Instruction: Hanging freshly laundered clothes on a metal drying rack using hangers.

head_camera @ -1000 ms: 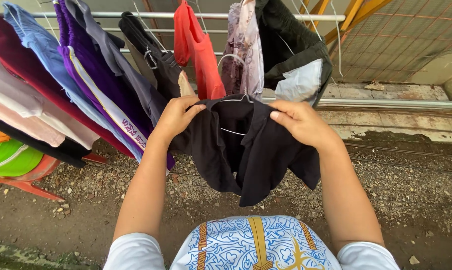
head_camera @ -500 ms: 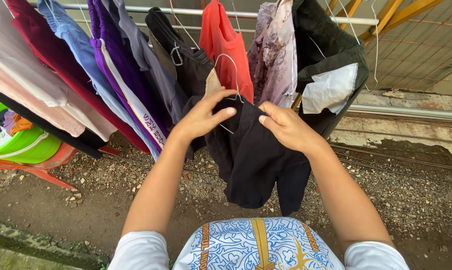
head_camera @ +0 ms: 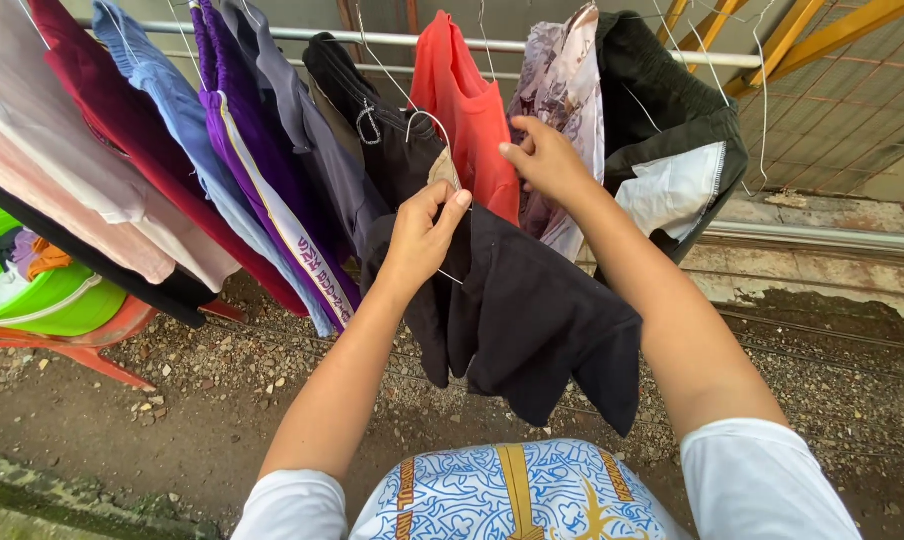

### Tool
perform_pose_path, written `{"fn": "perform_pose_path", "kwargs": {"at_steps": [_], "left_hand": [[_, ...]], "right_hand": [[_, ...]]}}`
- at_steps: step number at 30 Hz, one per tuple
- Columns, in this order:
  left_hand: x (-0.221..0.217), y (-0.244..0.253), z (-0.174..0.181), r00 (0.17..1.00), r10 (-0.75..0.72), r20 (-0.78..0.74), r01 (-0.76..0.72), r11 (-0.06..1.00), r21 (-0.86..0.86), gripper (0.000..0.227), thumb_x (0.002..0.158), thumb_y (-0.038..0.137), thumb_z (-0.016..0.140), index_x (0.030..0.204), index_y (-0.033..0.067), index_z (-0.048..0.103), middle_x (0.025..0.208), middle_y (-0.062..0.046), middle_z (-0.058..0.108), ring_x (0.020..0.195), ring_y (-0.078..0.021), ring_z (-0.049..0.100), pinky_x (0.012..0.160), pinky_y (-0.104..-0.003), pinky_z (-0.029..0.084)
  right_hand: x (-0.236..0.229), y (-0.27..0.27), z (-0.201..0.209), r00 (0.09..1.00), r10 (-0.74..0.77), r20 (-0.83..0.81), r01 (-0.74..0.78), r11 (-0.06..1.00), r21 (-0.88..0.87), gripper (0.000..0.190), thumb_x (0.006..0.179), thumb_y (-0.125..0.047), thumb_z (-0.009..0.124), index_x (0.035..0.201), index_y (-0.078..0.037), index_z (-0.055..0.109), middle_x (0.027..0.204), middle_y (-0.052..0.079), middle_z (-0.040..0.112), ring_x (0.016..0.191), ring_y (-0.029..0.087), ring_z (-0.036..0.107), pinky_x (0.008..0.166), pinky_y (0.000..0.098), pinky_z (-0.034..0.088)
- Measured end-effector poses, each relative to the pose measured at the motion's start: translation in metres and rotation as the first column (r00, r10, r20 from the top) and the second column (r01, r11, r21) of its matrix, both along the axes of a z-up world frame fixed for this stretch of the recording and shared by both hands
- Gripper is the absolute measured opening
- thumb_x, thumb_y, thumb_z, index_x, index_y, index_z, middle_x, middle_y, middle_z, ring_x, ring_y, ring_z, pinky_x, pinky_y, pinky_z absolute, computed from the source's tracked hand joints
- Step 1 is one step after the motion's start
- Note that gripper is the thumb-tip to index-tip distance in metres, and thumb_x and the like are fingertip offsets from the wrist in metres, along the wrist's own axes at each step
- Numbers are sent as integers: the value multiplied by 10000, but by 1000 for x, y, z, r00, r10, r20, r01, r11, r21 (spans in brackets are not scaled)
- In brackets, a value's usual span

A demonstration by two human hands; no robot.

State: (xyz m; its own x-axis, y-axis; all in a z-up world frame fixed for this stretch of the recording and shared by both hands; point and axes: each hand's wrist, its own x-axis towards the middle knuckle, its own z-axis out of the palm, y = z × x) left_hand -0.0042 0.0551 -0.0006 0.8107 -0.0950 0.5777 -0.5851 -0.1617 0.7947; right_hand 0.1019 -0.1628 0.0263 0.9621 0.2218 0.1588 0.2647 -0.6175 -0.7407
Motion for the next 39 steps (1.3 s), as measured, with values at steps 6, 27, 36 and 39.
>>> {"fn": "perform_pose_path", "kwargs": {"at_steps": [6,27,36,39], "left_hand": [[-2,-6,-7,990,-75,-120,66,995,-72,396,1082,242,598,781,38,440,720,55,350,701,-51,324,604,-271,338],[30,-91,-2,908,-387,-159,303,871,-387,368,1112,245,422,910,7,618,867,-73,703,878,-141,687,865,-296,539],[16,-136,16,922,-371,-106,324,894,-309,371,1120,248,428,901,15,616,838,-46,661,826,-113,597,828,-285,487],[8,-148,36,910,-349,-223,282,916,-285,383,1106,255,427,881,27,636,732,-18,593,683,-110,546,679,-285,455]], "right_hand": [[42,3,-46,969,152,197,-193,958,210,338,924,-54,533,1242,39,603,869,17,694,742,89,612,669,273,505],[-33,-62,76,945,-36,325,-136,861,490,247,978,-16,466,1134,5,656,971,-26,637,879,61,535,813,239,470],[-153,-163,93,988,-64,140,-8,889,459,253,942,-5,471,1140,4,628,1078,-11,660,1016,72,583,926,236,481],[-195,-208,105,990,-132,55,88,866,492,313,919,-21,479,1184,23,640,1103,13,686,1000,88,618,915,238,490]]}}
